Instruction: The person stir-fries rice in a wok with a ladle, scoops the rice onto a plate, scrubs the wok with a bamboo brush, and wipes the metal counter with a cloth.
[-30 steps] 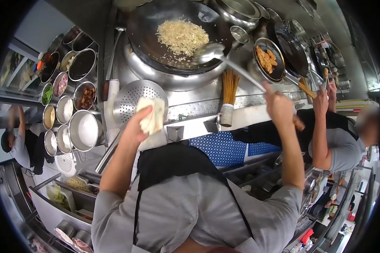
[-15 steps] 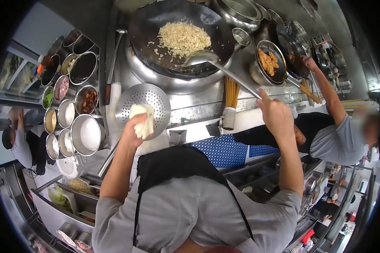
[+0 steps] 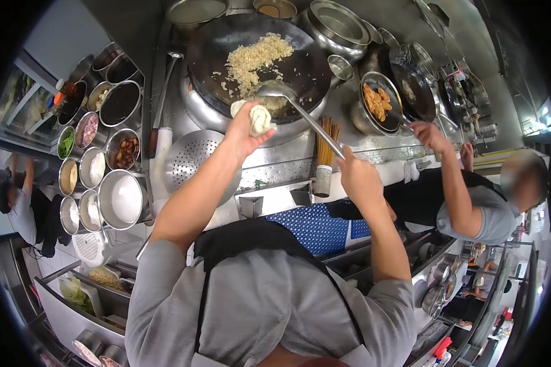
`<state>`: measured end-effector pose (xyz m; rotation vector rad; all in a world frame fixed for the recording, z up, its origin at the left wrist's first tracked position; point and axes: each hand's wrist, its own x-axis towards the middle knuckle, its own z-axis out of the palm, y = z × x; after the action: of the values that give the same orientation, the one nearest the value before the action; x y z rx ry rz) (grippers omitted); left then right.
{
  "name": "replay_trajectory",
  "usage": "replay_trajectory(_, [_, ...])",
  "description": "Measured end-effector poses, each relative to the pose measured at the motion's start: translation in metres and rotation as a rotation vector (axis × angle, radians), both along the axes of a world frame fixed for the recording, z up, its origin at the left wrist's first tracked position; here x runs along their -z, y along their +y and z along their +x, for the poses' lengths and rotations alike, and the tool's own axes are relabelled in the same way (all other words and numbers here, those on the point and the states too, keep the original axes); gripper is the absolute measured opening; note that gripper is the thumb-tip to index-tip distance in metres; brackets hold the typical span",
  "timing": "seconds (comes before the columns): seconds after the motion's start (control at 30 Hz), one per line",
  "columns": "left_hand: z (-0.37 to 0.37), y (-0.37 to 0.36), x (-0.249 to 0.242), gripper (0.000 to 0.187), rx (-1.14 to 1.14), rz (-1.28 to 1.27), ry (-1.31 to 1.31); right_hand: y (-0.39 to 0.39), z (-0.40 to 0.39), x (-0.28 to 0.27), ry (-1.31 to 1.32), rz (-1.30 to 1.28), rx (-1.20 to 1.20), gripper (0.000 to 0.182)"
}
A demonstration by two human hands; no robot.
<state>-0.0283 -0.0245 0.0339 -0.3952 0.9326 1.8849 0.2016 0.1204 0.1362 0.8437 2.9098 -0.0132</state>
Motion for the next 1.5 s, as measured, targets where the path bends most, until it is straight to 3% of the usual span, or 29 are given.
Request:
replay_trajectory(0.07, [0.000,0.006,0.010,0.021,-0.045,-0.014,0.005,0.005,-0.001,0.001,0.020,0.021,-0.007,0.029])
replay_trajectory(0.2, [-0.004,0.009,0.018,0.021,-0.057,-0.012,0.034,0.043,-0.099,0.043,0.182,0.082,0.008,0.028])
replay_trajectory(0.27, [0.002,0.008,0.017,0.020,-0.076,-0.005,0.056,0.035,-0.135,0.047,0.226,-0.041,0.094,0.030])
replay_trajectory(0.43, [0.000,0.001,0.010,0.016,-0.108,0.029,-0.027,0.002,-0.058,0.029,0.152,-0.126,-0.052,0.029])
replay_trajectory(0.53, [-0.014,0.026,0.020,0.015,-0.091,0.061,-0.023,0.020,-0.025,0.022,0.114,-0.039,-0.118,0.028])
replay_trajectory(0.6, [-0.008,0.035,0.038,0.015,-0.132,0.016,-0.017,0.033,-0.040,0.034,0.227,0.064,-0.046,0.028])
replay_trajectory(0.67, [0.019,0.024,0.009,0.014,-0.236,0.052,-0.043,0.033,-0.044,0.030,0.256,0.073,0.005,0.032])
replay_trajectory(0.77, [0.071,-0.017,-0.064,0.017,0.001,0.097,-0.112,0.030,-0.017,0.010,0.344,0.009,-0.052,0.043])
replay_trajectory(0.87, [0.039,-0.001,-0.035,0.015,-0.074,0.134,-0.146,-0.013,-0.003,-0.026,0.291,-0.015,-0.075,0.042])
replay_trajectory(0.93, [0.007,0.019,0.026,0.008,-0.229,0.177,-0.070,-0.024,0.014,-0.040,0.239,-0.022,-0.127,0.042])
replay_trajectory(1.07, [0.061,-0.027,-0.057,0.011,0.022,0.071,-0.080,-0.010,0.058,-0.096,0.149,-0.212,-0.112,0.040])
replay_trajectory(1.13, [0.055,-0.021,-0.065,0.008,-0.077,0.071,-0.119,0.010,0.044,-0.081,0.158,-0.151,-0.184,0.038])
replay_trajectory(1.2, [0.031,-0.004,-0.015,0.006,-0.044,0.095,-0.070,0.031,-0.007,-0.031,0.186,0.034,-0.186,0.036])
replay_trajectory(1.27, [0.030,0.004,0.043,0.006,-0.156,0.190,0.066,0.037,-0.063,0.016,0.093,0.090,0.014,0.033])
replay_trajectory(1.33, [0.073,-0.009,0.021,0.008,-0.270,0.083,-0.057,0.032,-0.063,0.014,0.344,0.102,-0.087,0.035])
replay_trajectory(1.43, [0.099,-0.048,-0.020,0.013,0.013,0.152,0.009,0.011,-0.029,-0.023,0.298,0.037,-0.066,0.038])
replay_trajectory(1.47, [0.083,-0.034,-0.030,0.011,-0.127,0.050,-0.067,0.002,-0.021,-0.023,0.260,-0.001,-0.063,0.038])
replay_trajectory(1.5, [0.055,-0.022,-0.022,0.009,-0.094,0.109,-0.095,-0.007,-0.014,-0.028,0.230,-0.034,-0.056,0.038])
